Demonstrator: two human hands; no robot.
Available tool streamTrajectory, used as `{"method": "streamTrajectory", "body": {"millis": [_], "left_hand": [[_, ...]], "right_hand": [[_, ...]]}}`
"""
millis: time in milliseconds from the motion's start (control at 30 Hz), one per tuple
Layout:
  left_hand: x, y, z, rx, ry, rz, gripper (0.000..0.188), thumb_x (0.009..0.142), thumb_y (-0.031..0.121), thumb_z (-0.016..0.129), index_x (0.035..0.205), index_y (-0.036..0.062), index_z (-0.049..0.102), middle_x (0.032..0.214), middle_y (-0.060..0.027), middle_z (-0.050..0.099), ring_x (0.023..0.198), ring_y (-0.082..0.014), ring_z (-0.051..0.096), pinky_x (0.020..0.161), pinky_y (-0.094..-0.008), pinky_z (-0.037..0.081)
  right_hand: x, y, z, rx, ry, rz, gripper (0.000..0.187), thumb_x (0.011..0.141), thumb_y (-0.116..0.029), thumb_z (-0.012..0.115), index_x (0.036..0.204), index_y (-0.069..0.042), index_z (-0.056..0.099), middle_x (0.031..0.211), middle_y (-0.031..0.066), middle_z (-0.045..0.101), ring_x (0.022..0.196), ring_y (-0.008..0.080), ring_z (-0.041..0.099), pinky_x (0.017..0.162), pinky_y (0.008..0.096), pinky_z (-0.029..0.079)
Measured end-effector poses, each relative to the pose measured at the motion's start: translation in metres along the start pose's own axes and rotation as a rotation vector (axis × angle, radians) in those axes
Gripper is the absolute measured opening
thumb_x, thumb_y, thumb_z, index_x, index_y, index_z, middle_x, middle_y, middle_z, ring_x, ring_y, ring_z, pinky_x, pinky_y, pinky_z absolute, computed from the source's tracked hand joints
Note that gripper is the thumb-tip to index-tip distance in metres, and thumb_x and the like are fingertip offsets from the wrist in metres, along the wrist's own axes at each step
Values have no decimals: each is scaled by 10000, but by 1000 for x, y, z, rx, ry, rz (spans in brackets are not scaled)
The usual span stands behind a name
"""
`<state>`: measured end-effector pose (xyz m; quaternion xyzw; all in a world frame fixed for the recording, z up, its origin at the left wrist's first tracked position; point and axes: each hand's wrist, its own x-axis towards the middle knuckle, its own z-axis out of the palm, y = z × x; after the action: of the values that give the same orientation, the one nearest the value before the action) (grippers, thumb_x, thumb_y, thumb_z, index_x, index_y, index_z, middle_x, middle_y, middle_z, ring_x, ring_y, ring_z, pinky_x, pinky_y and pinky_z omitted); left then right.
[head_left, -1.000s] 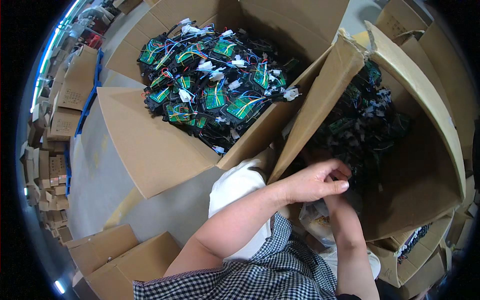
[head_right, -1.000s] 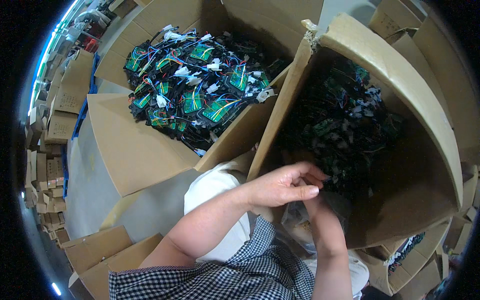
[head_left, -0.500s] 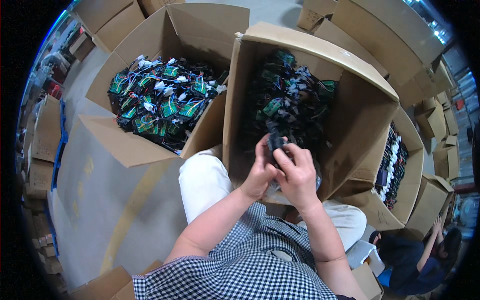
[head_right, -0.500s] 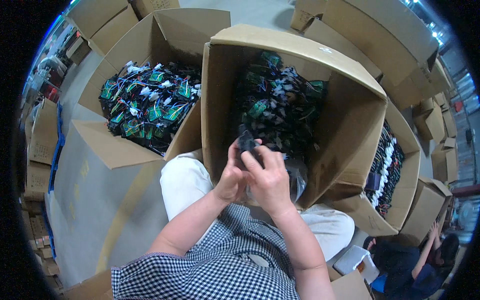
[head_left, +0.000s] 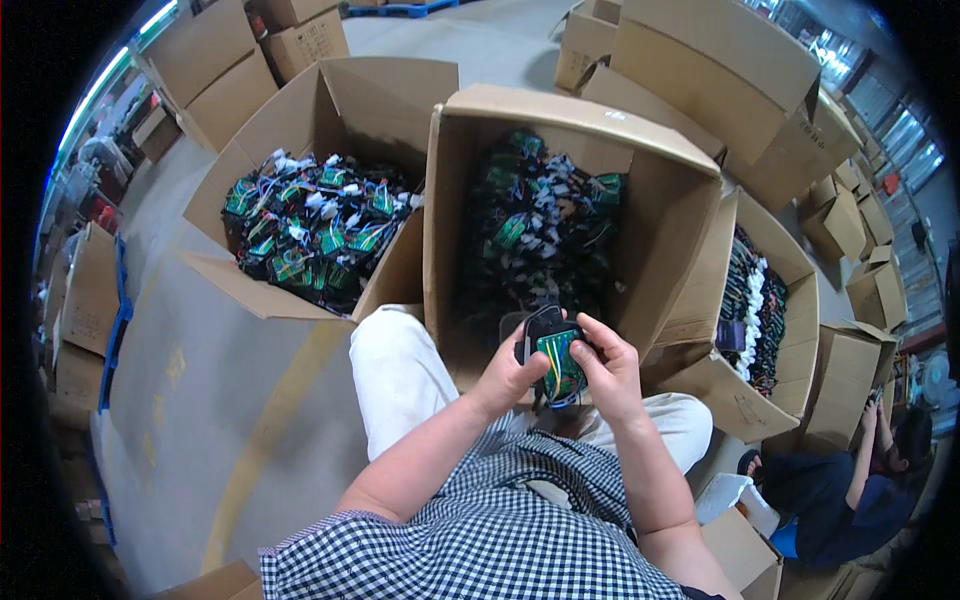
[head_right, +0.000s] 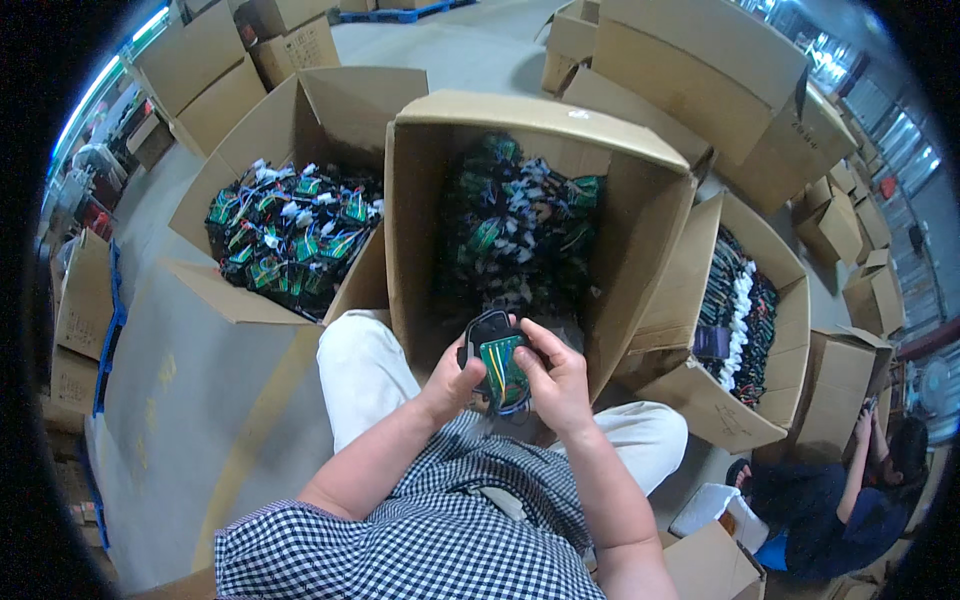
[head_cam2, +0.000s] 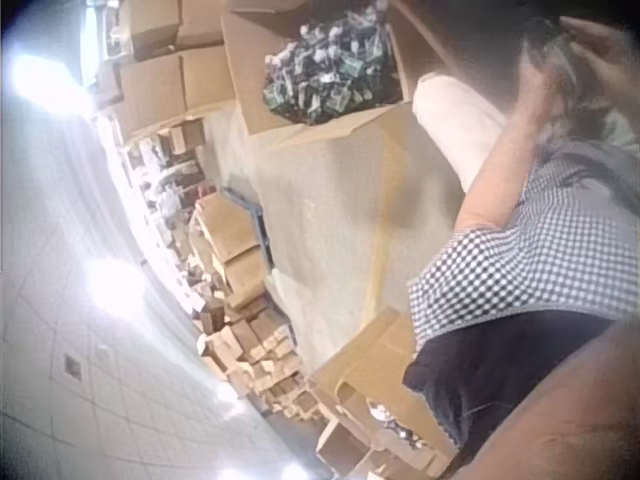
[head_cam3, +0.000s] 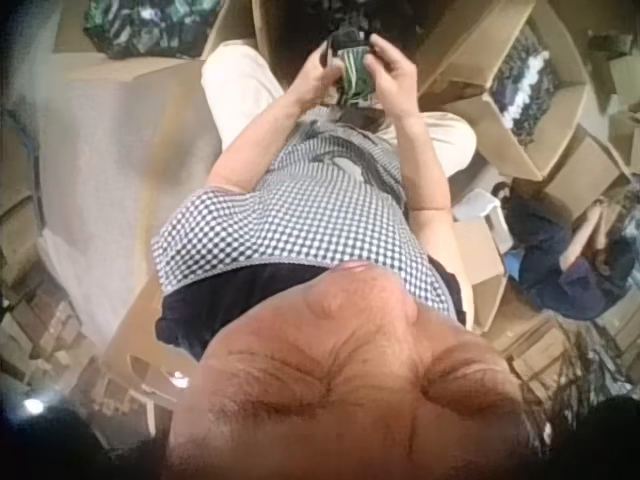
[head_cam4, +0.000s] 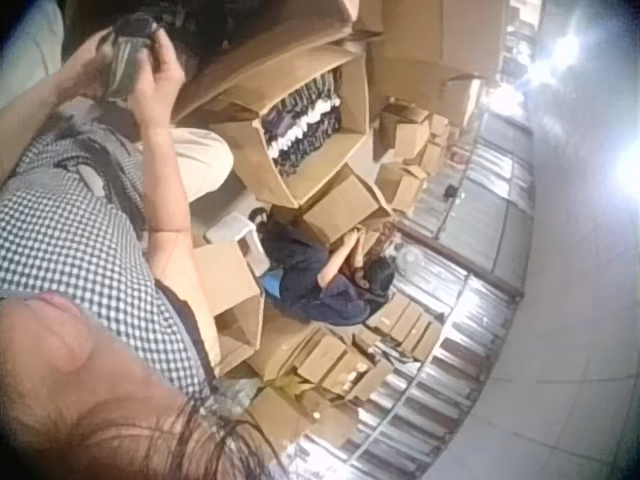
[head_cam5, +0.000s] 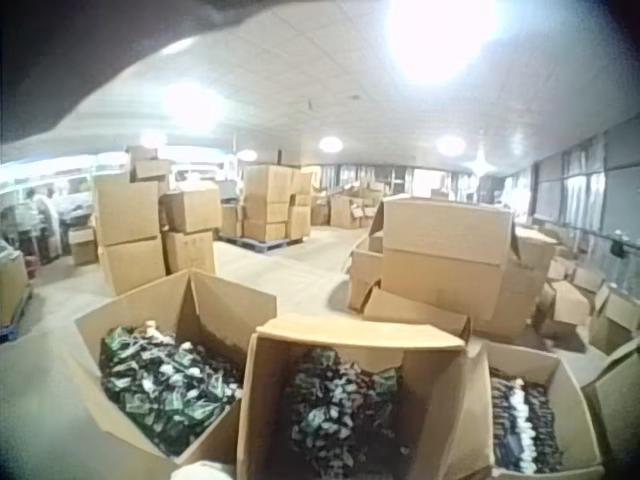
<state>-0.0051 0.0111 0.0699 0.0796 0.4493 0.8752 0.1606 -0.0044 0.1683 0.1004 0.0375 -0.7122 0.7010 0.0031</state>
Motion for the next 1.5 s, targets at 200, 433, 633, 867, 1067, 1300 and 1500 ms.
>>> {"method": "streamTrajectory", "body": {"millis": [200,433,633,867,1067,1300,1500], "left_hand": [[-9,13,4,4,-13,-161,755,706,230,833,1321,57,431,1213,-36,545,1086,-133,544,938,-289,441],[-6,32,-15,1589,241,473,962,572,380,868,1317,-24,414,1106,-104,534,1105,-221,502,916,-333,424],[-20,5,12,22,-24,-198,887,619,195,868,1343,50,378,1170,-45,531,1076,-144,532,919,-294,461],[-26,-5,-3,130,-57,-327,604,770,-21,608,1324,57,378,1082,-50,557,905,-118,585,777,-256,508],[-23,-4,5,209,45,-419,700,722,64,734,1305,65,347,1094,-90,536,959,-152,581,792,-274,505],[-15,-9,4,149,156,-221,479,849,135,686,1242,60,422,1035,-6,568,919,-84,562,777,-240,494],[-11,24,-57,117,439,-174,418,876,204,656,1178,72,400,912,-136,632,559,-127,585,465,-228,470]], "right_hand": [[-16,7,-4,271,39,175,329,889,-18,592,1213,26,558,1075,64,628,937,106,583,839,253,480],[-17,-23,-34,-676,91,-292,239,819,24,631,1058,40,636,925,145,675,821,193,640,754,285,501],[-34,21,17,159,207,29,325,875,-34,617,1188,41,576,1022,71,631,903,107,571,823,238,471],[-33,31,3,-619,145,-228,550,772,-165,710,1265,-12,518,1379,211,394,1252,307,408,1023,389,356],[-22,37,1,353,-13,188,376,767,-1,711,1119,23,579,1077,44,571,948,116,560,807,247,476],[2,43,31,381,292,43,358,807,-16,696,1135,27,560,1028,34,575,888,100,558,801,236,470],[42,128,-24,136,104,362,295,888,-160,625,1143,-14,599,1009,53,642,842,143,616,783,277,495]]}}
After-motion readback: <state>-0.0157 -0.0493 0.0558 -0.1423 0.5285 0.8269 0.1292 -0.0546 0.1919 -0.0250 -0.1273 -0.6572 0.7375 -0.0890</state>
